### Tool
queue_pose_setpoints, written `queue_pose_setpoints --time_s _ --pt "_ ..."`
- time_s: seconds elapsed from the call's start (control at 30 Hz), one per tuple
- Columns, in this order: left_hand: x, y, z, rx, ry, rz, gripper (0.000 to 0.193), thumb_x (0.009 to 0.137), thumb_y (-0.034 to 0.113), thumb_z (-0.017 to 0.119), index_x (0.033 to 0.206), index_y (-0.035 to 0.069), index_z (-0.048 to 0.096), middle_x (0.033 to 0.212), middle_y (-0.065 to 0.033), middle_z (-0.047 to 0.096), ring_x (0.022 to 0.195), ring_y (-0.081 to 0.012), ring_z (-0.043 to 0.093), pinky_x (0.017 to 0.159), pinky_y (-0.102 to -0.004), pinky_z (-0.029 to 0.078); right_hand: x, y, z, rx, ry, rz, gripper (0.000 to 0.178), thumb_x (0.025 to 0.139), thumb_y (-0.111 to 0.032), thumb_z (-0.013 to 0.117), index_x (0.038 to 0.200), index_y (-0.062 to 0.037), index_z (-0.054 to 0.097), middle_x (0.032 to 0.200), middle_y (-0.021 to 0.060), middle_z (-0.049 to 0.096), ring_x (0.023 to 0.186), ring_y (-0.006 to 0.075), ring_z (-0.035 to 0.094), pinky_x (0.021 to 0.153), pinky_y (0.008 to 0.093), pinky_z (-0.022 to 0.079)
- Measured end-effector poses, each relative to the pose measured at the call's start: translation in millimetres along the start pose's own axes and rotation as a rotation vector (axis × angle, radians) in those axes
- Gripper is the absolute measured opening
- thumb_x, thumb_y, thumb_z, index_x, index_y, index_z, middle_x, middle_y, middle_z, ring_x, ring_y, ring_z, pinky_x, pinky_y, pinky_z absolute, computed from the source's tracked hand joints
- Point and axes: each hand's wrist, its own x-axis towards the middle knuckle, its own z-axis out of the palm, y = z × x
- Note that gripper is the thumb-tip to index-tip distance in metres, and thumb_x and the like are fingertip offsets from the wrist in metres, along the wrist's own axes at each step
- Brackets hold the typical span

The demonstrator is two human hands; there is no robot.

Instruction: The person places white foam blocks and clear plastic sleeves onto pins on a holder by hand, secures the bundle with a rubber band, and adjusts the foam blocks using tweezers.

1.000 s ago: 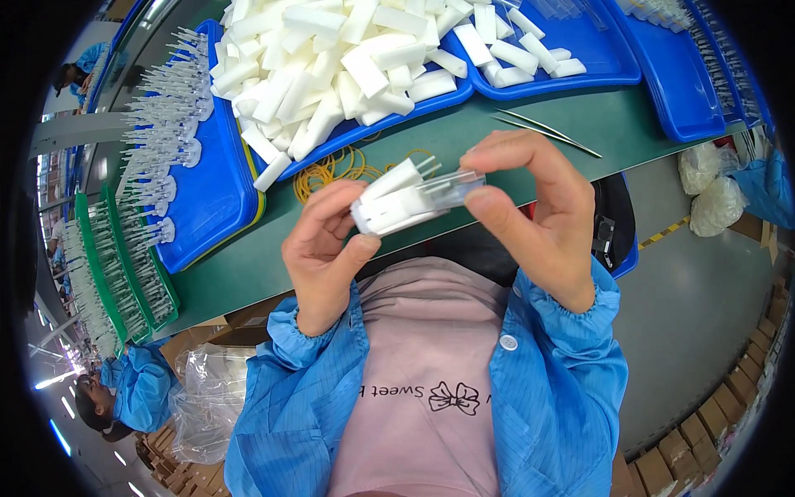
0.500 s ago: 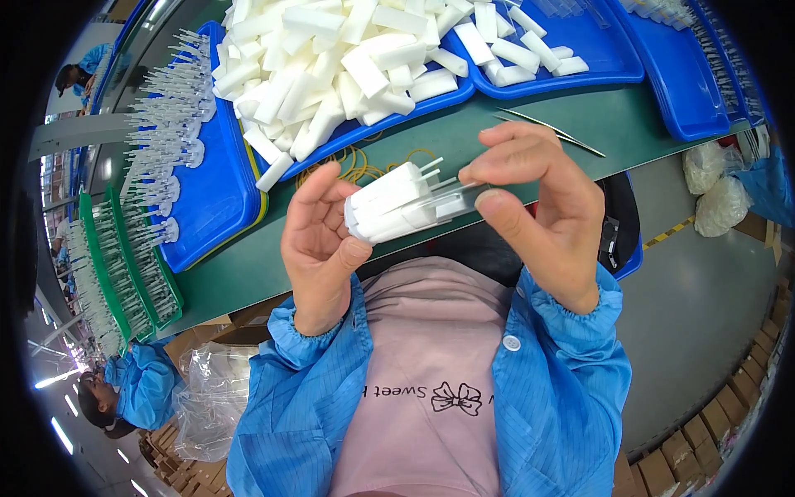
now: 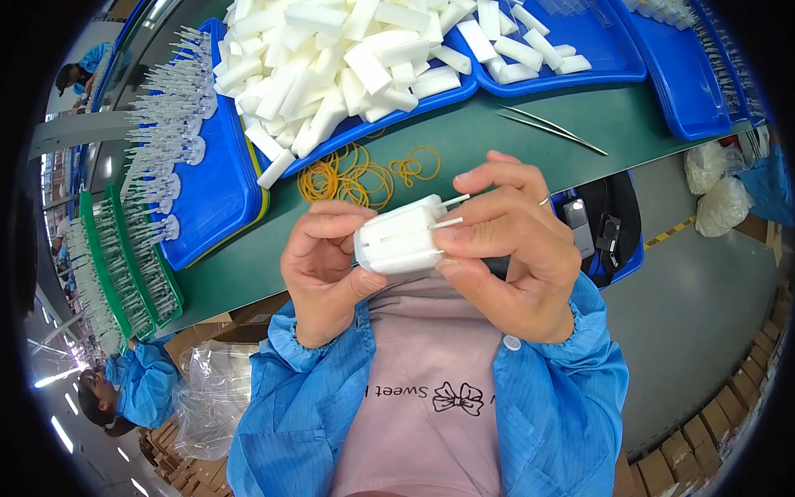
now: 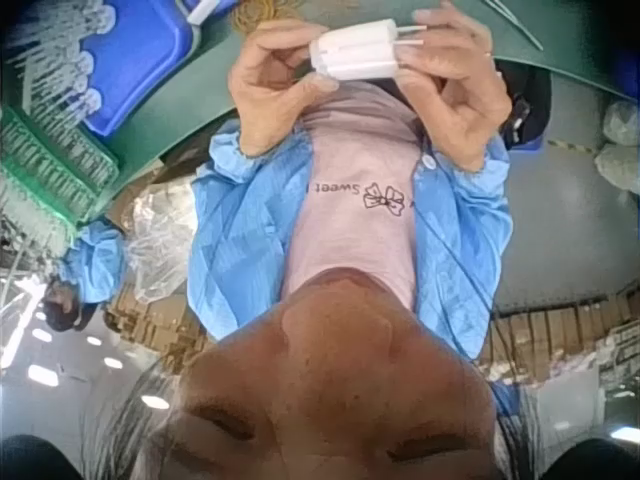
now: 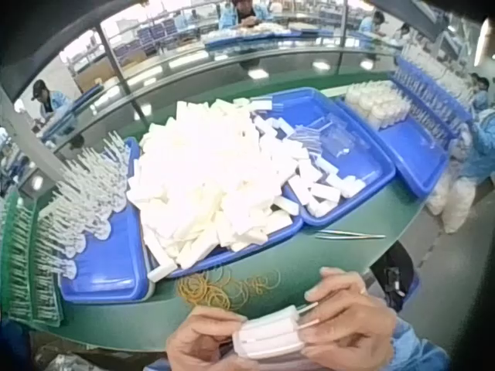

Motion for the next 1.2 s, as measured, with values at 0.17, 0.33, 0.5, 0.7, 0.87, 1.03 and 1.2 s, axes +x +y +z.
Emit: queue_pose_setpoints --time_s 0.17,0.33,0.5,0.7,0.87,1.03,1.2 --pt "6.1 -1.5 0.3 -0.112 0.003 -0.078 0.055 0.072 -0.005 0.073 0.121 -0.003 0.049 0.114 -0.0118 0.051 0.107 -0.0205 0.055 0.094 -0.0315 0.046 10.3 4.1 -5.6 -0.056 -0.084 -0.040 0.022 0.066 -0.006 0.074 0.087 -0.0064 0.067 0.082 0.0061 0.065 0.097 0.0252 0.057 0.092 0.0437 0.040" --pt "6.8 1.1 0.5 -0.216 0.129 -0.224 0.062 0.074 -0.008 0.061 0.132 -0.001 0.039 0.118 -0.0106 0.051 0.109 -0.0188 0.053 0.092 -0.0303 0.044 41.6 19.2 -37.2 0.046 0.026 0.120 0.024 0.083 -0.018 0.065 0.100 -0.0017 0.064 0.104 0.0103 0.062 0.094 0.0206 0.058 0.088 0.0317 0.043" --pt "7.6 -0.2 -1.9 -0.215 0.162 -0.253 0.063 0.073 -0.008 0.062 0.131 -0.002 0.040 0.120 -0.0100 0.049 0.112 -0.0190 0.051 0.095 -0.0304 0.042 110.2 73.9 -94.8 -0.370 0.075 0.047 0.040 0.084 -0.029 0.064 0.120 -0.0131 0.059 0.117 0.0107 0.059 0.107 0.0228 0.056 0.092 0.0361 0.044" --pt "9.4 0.5 3.9 -0.225 0.155 -0.275 0.061 0.072 -0.008 0.061 0.129 -0.002 0.042 0.120 -0.0103 0.049 0.113 -0.0197 0.051 0.097 -0.0314 0.041 169.7 149.9 -130.4 -0.905 -0.030 -0.057 0.063 0.077 -0.028 0.069 0.133 -0.0112 0.043 0.134 0.0274 0.038 0.122 0.0412 0.040 0.104 0.0422 0.033" --pt "10.0 -0.2 -1.0 -0.200 0.185 -0.261 0.057 0.073 -0.007 0.061 0.127 -0.002 0.044 0.118 -0.0113 0.050 0.112 -0.0200 0.051 0.097 -0.0314 0.040 176.9 183.4 -123.4 -1.335 -0.167 0.083 0.060 0.082 -0.048 0.060 0.136 -0.0279 0.042 0.143 0.0135 0.036 0.128 0.0366 0.038 0.100 0.0511 0.037" --pt "11.3 -3.1 -2.5 -0.199 0.180 -0.262 0.057 0.073 -0.006 0.061 0.127 -0.003 0.044 0.119 -0.0114 0.050 0.112 -0.0201 0.051 0.098 -0.0316 0.038 166.9 182.2 -120.3 -1.348 -0.101 0.031 0.053 0.085 -0.049 0.056 0.132 -0.0270 0.046 0.140 0.0138 0.039 0.124 0.0399 0.042 0.096 0.0524 0.040" --pt "9.9 -4.4 -0.5 -0.206 0.168 -0.273 0.054 0.077 0.000 0.062 0.127 -0.002 0.044 0.121 -0.0118 0.050 0.112 -0.0208 0.051 0.100 -0.0322 0.037 167.0 175.6 -118.4 -1.350 -0.017 0.103 0.048 0.082 -0.046 0.058 0.125 -0.0246 0.052 0.134 0.0130 0.044 0.114 0.0390 0.050 0.089 0.0540 0.043"
